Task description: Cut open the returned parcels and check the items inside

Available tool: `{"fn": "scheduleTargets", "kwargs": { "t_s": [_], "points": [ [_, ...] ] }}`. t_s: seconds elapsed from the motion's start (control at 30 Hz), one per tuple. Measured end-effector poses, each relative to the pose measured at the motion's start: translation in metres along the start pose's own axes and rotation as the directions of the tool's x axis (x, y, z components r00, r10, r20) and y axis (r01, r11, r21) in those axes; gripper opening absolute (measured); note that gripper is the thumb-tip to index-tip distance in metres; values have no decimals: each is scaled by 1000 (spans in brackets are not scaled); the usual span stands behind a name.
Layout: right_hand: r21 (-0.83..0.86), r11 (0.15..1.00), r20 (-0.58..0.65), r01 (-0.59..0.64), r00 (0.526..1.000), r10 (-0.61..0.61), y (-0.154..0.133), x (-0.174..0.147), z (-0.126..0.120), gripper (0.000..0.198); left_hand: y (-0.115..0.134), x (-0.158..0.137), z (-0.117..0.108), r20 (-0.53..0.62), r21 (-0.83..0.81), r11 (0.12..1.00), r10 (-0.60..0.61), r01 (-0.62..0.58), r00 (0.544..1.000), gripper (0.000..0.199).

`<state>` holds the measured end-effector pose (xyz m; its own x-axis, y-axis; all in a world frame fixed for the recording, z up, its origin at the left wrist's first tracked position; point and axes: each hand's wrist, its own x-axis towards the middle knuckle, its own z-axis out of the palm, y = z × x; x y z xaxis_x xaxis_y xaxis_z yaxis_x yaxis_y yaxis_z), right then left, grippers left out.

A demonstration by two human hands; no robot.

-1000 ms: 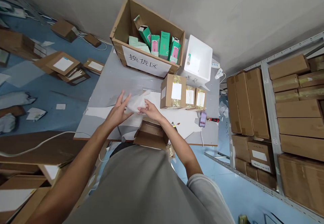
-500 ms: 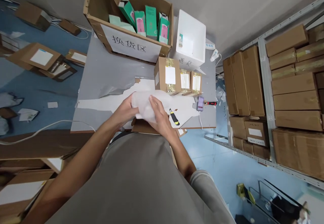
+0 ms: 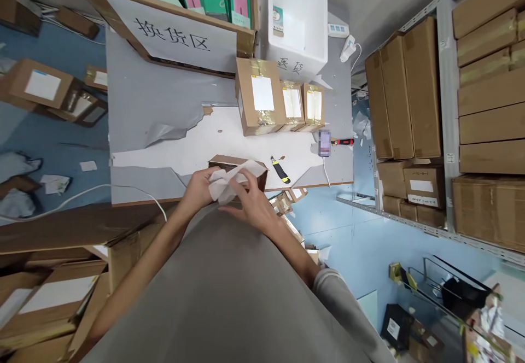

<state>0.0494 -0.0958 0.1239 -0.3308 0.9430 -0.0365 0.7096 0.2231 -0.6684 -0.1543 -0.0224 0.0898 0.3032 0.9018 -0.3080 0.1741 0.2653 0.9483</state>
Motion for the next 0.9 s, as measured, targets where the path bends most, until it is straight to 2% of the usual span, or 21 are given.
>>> {"fn": "scheduleTargets", "kwargs": {
  "t_s": [0.1, 0.17, 0.2, 0.27, 0.33, 0.4, 0.47, 0.53, 0.6, 0.67, 0.7, 0.73, 0.77, 0.8, 0.87, 0.9],
  "points": [
    [-178, 983, 130, 54, 991, -31, 12, -7, 13, 43, -15, -1, 8, 131, -126, 981, -128, 145, 983, 27],
    [-246, 967, 176, 73, 984, -30, 23, -6, 22, 35, -24, -6, 10, 149, -152, 964, -196, 219, 969, 31],
    [-257, 963, 195, 83, 980, -32, 29, -2, 26, 33, -27, -10, 10, 134, -150, 958, -225, 244, 965, 41],
    [-258, 962, 250, 94, 968, -28, 37, 11, 34, 29, -32, -20, 6, 71, -125, 952, -271, 278, 960, 64],
    [-282, 957, 340, 67, 940, 35, 43, 31, 40, 30, -36, -30, -3, -19, -69, 958, -281, 279, 959, 78],
    [-355, 935, 423, -6, 891, 166, 46, 54, 46, 39, -40, -37, -14, -138, 6, 968, -248, 251, 959, 79],
    [-422, 903, 452, -74, 847, 280, 46, 69, 49, 48, -45, -39, -26, -243, 66, 972, -203, 225, 948, 72],
    [-427, 897, 424, -112, 852, 308, 45, 70, 47, 49, -53, -36, -37, -314, 76, 969, -199, 234, 928, 66],
    [-340, 931, 349, -129, 903, 253, 44, 52, 39, 41, -64, -29, -46, -372, 25, 964, -236, 264, 898, 62],
    [-180, 969, 202, -171, 958, 206, 49, 22, 25, 36, -78, -19, -52, -414, -57, 955, -288, 291, 863, 55],
    [-88, 973, 100, -213, 970, 221, 55, 6, 17, 36, -86, -13, -54, -424, -95, 948, -315, 304, 849, 50],
    [-8, 959, -14, -284, 959, 284, 62, -9, 11, 39, -93, -6, -54, -422, -125, 939, -342, 319, 840, 46],
    [67, 922, -117, -380, 915, 386, 71, -20, 6, 41, -100, 1, -53, -408, -145, 929, -369, 340, 835, 43],
    [162, 862, -180, -480, 845, 504, 82, -28, 3, 41, -105, 8, -51, -387, -155, 919, -395, 363, 833, 41],
    [395, 681, -148, -616, 689, 709, 102, -31, 7, 36, -114, 22, -42, -337, -151, 904, -427, 399, 839, 39],
    [495, 589, -89, -639, 637, 766, 110, -27, 13, 35, -116, 29, -37, -313, -141, 904, -428, 404, 848, 38]
  ]
}}
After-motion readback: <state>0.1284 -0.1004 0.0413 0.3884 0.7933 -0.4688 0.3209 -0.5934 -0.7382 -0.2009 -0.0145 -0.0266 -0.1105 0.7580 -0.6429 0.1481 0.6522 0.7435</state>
